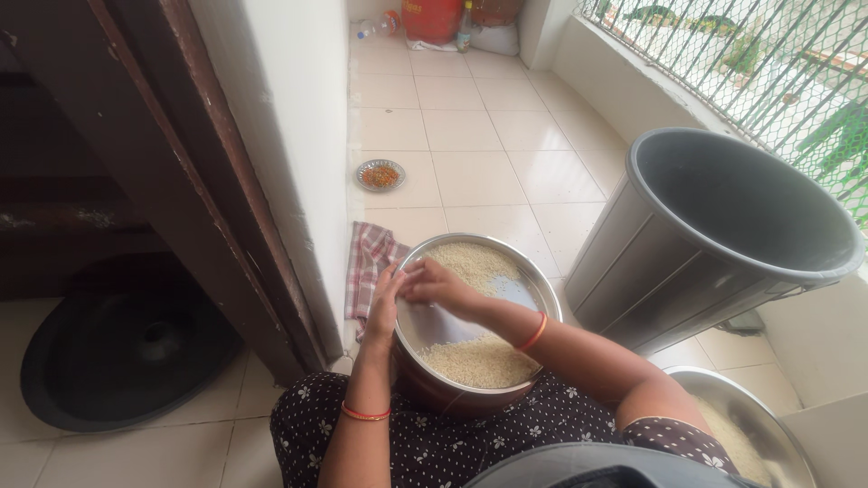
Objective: The person cleans rice in a metal tray by hand, picking out debris and pushing the grains to one side.
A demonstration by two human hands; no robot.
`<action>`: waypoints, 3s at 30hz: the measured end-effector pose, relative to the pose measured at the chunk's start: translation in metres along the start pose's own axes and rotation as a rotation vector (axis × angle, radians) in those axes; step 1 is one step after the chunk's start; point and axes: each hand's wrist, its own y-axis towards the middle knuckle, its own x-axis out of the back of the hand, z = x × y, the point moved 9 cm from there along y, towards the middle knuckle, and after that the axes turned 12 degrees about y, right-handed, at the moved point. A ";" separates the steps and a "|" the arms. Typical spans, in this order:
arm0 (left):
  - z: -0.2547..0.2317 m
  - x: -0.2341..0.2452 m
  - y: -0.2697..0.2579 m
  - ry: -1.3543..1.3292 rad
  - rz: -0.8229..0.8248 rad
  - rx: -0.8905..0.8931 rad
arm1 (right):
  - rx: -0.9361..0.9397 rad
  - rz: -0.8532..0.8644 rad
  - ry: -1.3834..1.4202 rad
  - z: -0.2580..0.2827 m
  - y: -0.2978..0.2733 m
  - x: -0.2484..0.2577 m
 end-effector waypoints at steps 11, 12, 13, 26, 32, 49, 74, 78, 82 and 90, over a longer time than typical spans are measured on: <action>0.002 -0.001 -0.006 0.086 -0.047 -0.017 | 0.044 0.032 -0.158 0.024 -0.024 0.071; -0.005 0.000 -0.007 0.165 -0.072 -0.058 | 0.049 0.154 -0.159 0.025 -0.034 0.060; -0.008 -0.002 -0.009 0.164 -0.073 -0.059 | 0.048 0.154 -0.160 0.027 -0.042 0.059; -0.025 -0.005 -0.025 0.466 -0.084 -0.062 | -0.104 -0.030 -0.778 0.045 -0.102 0.067; -0.026 -0.008 -0.025 0.599 -0.104 -0.149 | 0.218 -0.268 -0.902 0.066 -0.122 0.079; -0.089 -0.050 -0.065 1.516 -0.209 -0.196 | 0.301 -0.643 0.255 -0.020 -0.183 0.182; -0.034 -0.214 -0.014 1.548 0.305 -0.970 | 0.485 -0.497 0.221 -0.016 -0.189 0.172; -0.043 -0.192 0.000 1.588 0.227 -0.922 | 0.571 -0.448 0.269 -0.014 -0.189 0.171; -0.050 -0.171 0.007 1.765 0.125 -0.775 | 0.536 -0.427 0.325 -0.019 -0.186 0.167; -0.057 -0.128 0.004 2.148 0.080 -0.390 | 0.486 -0.488 0.327 -0.023 -0.186 0.172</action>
